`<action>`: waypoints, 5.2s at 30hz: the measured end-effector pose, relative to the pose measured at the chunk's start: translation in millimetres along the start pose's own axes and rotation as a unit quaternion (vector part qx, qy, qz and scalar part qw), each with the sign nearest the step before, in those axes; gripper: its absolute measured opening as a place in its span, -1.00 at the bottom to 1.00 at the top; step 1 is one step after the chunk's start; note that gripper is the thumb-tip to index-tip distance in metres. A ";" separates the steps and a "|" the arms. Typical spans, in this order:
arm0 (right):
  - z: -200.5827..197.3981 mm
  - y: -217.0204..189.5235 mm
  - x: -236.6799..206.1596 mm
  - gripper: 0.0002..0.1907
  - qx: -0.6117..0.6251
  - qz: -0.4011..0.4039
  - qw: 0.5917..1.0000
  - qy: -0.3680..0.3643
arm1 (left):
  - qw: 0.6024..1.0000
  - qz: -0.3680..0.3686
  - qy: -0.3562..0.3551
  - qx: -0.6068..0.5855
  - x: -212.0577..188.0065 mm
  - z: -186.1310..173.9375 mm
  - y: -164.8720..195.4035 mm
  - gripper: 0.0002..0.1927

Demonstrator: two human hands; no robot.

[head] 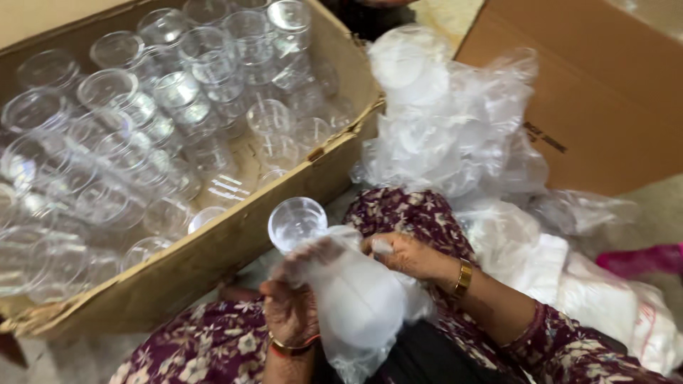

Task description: The person sits on the floor and unpacks clear plastic cups from white plastic bags, placing the cups one at a time into a large open cardboard box already filled with cups. They occasionally reach into the box to arrange the cups.

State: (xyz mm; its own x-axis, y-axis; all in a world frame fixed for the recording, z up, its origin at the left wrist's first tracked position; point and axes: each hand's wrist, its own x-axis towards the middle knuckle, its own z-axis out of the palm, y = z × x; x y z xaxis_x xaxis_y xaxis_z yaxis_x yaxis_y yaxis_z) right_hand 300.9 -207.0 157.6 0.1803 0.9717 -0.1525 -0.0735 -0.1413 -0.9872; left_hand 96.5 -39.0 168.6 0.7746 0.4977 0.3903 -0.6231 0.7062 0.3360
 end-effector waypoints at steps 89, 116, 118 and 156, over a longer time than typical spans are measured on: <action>-17.3 -19.9 -8.7 -0.59 0.130 -0.018 0.991 -0.023 | 0.973 -0.039 0.166 0.157 28.5 -15.6 -23.6 -0.63; 33.1 -50.1 86.5 -0.66 -0.266 -0.099 0.916 0.283 | 0.818 0.031 0.343 0.462 34.0 -155.5 -36.3 -0.55; 33.3 -43.3 77.9 -0.68 -0.206 -0.200 0.920 0.267 | 0.896 0.008 0.324 0.304 34.2 -130.8 -28.6 -0.60; 10.0 -37.8 14.9 -0.44 -0.232 0.177 0.940 0.179 | 0.956 0.090 0.025 0.276 16.9 -48.6 -13.3 -0.33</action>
State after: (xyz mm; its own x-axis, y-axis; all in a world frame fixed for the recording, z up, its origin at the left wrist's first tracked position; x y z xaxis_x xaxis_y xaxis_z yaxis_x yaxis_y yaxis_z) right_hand 296.5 -185.2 193.1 0.5489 0.7348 -0.3986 0.2301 -0.5912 -0.7730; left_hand 123.2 -15.6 129.0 0.6447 0.6197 0.4476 -0.6984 0.2393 0.6746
